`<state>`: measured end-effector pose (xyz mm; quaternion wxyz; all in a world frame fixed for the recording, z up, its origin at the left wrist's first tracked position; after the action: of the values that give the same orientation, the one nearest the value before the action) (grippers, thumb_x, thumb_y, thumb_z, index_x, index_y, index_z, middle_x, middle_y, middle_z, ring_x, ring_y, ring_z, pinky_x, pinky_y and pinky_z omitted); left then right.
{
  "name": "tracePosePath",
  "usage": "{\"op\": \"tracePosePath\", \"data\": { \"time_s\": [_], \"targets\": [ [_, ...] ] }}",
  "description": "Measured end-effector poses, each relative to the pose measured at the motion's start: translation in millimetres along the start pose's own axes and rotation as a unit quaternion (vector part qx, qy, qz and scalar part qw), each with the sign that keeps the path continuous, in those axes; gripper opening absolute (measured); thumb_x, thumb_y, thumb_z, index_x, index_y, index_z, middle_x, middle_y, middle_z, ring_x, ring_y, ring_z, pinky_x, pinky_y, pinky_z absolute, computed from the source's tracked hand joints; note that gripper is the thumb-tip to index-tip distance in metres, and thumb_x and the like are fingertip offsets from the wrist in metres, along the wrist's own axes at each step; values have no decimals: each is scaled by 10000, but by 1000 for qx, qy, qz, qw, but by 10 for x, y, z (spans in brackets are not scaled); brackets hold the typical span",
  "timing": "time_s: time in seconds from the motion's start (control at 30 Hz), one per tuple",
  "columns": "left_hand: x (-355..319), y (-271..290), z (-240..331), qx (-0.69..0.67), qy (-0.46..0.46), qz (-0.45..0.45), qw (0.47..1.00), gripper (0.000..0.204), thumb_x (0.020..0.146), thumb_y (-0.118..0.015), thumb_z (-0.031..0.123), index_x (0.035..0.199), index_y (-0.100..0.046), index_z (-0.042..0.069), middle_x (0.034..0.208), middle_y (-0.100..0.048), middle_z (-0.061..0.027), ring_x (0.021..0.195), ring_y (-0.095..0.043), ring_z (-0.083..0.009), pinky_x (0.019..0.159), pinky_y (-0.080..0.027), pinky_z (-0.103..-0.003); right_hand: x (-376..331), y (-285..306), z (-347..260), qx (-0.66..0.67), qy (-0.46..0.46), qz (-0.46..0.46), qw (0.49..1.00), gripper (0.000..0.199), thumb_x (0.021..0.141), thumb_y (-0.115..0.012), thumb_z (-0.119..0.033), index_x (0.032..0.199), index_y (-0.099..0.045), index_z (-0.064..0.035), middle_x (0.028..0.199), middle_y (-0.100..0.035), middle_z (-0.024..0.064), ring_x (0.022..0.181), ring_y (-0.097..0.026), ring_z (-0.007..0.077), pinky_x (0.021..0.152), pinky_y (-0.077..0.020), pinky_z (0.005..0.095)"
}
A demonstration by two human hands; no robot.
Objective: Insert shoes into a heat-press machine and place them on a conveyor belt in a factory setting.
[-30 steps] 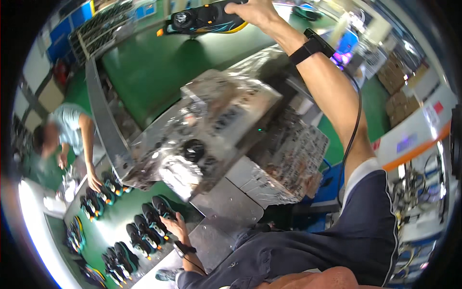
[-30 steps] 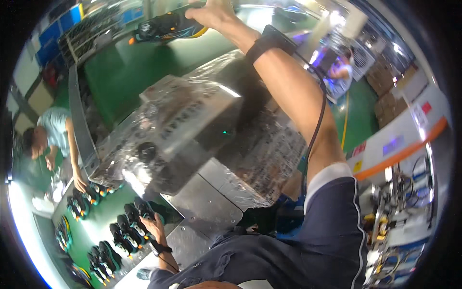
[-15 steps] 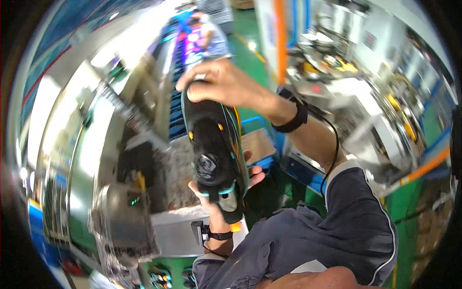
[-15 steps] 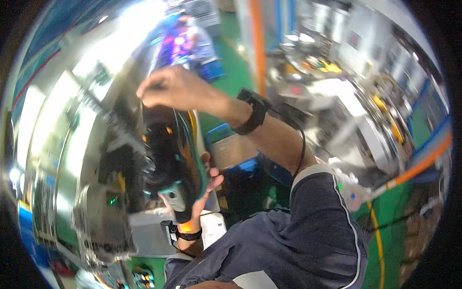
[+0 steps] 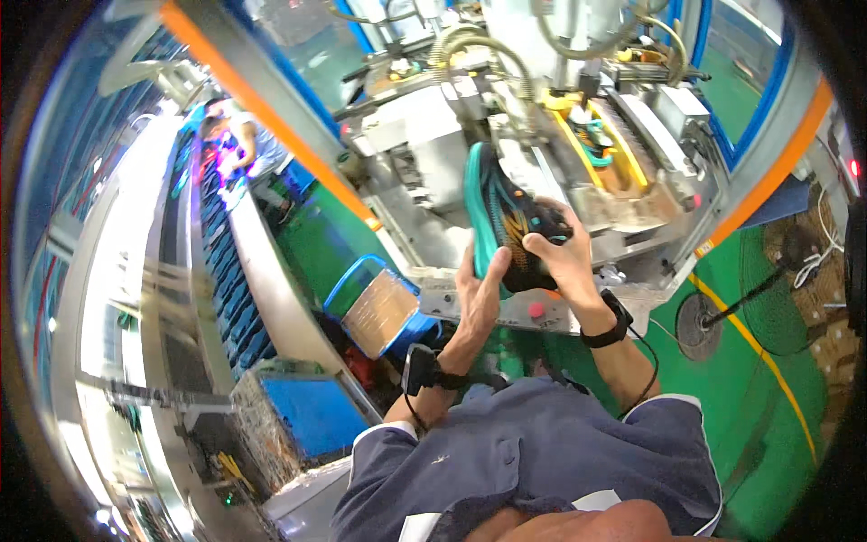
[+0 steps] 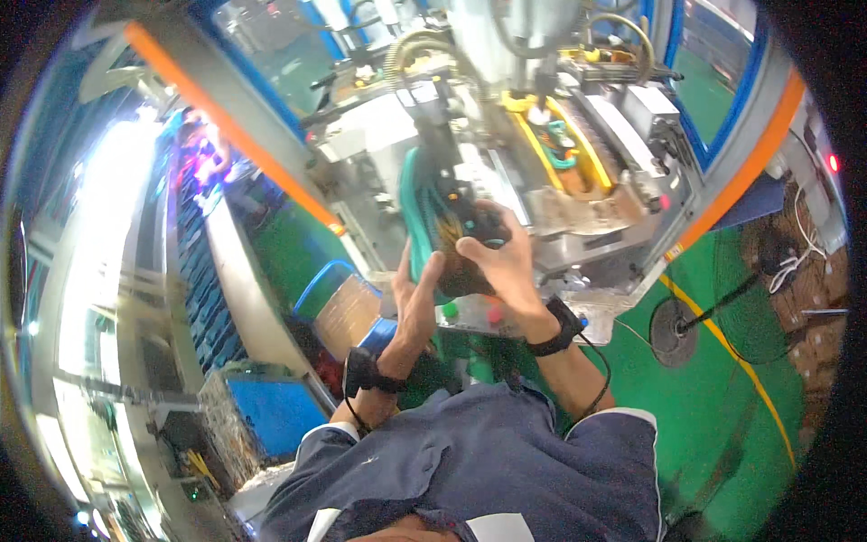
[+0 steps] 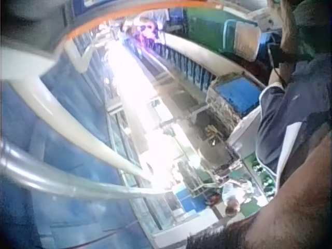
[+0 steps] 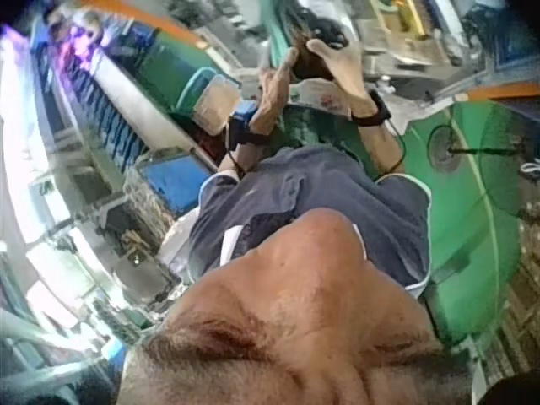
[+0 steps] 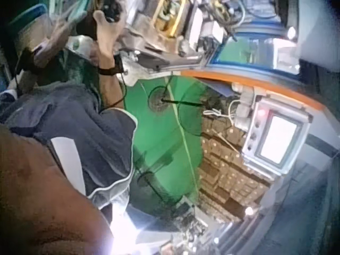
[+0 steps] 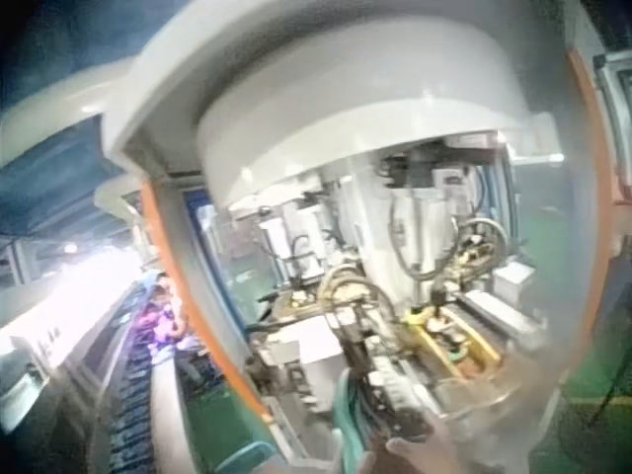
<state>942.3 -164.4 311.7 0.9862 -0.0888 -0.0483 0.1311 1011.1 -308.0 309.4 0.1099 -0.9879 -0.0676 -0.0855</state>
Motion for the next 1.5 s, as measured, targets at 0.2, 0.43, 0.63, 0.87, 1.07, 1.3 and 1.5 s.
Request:
{"op": "tracePosePath", "data": {
  "time_s": [0.2,0.43,0.63,0.87,1.07,1.3,1.5],
  "targets": [
    [1218,-872,-996,31,95,-178,979,800,915,-572,474,1415,-311,-94,1379,-466,-219,1256,-468,-251,1042,-373,-341,273,1435,92,-91,-1,210,973,471,692,-732,-47,1152,-633,-38,1022,-645,63,941,-586,143,856,-469,283],
    [3377,-1182,-2143,279,1,15,960,782,721,-761,432,1192,-496,-133,1091,-643,-256,1030,-629,-342,879,-489,-425,327,2232,-168,-217,19,346,913,464,714,-686,-6,1172,-612,-20,989,-644,64,848,-605,131,783,-497,266],
    [3932,-1202,-2497,408,100,-6,908,734,731,-677,206,1314,-347,-94,1308,-439,-370,1139,-538,-444,951,-470,-456,580,2289,-328,-267,17,378,886,436,746,-661,-4,1178,-596,11,1013,-636,79,898,-601,136,799,-489,250],
    [3310,-612,-1960,-59,273,-80,957,334,747,-717,91,1033,-614,-45,942,-672,-120,823,-656,-233,734,-531,-359,2406,2034,-425,-489,3,240,839,442,667,-739,-264,1013,-675,4,784,-673,87,680,-617,151,650,-501,279],
    [1820,724,-732,-95,259,-65,959,482,796,-717,81,1218,-533,-60,1099,-635,-108,934,-628,-186,878,-497,-336,3590,489,520,-616,-186,13,765,584,642,-769,-365,1061,-642,22,1030,-668,244,958,-658,349,839,-511,382],
    [298,2043,22,-70,189,202,958,492,798,-676,28,1246,-503,-74,1136,-619,-131,1018,-618,-220,951,-472,-367,3853,501,2033,-669,-33,119,733,390,797,-639,-263,1037,-508,15,921,-669,250,838,-676,384,733,-546,446],
    [-1028,2385,-322,-51,203,499,841,387,849,-651,78,1191,-532,-59,1064,-634,-96,932,-632,-172,804,-539,-323,3489,297,1997,-716,129,34,686,653,738,-685,-204,1262,-425,85,1050,-623,265,954,-632,395,852,-513,450]
  ]
}}
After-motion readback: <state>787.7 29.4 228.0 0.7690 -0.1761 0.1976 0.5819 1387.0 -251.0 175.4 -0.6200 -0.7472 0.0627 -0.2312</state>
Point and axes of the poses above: each hand's wrist, its own x-axis towards the middle knuckle, its own y-axis out of the back of the hand, z = x × y, the point moved 7 cm from there along x, towards the middle knuckle
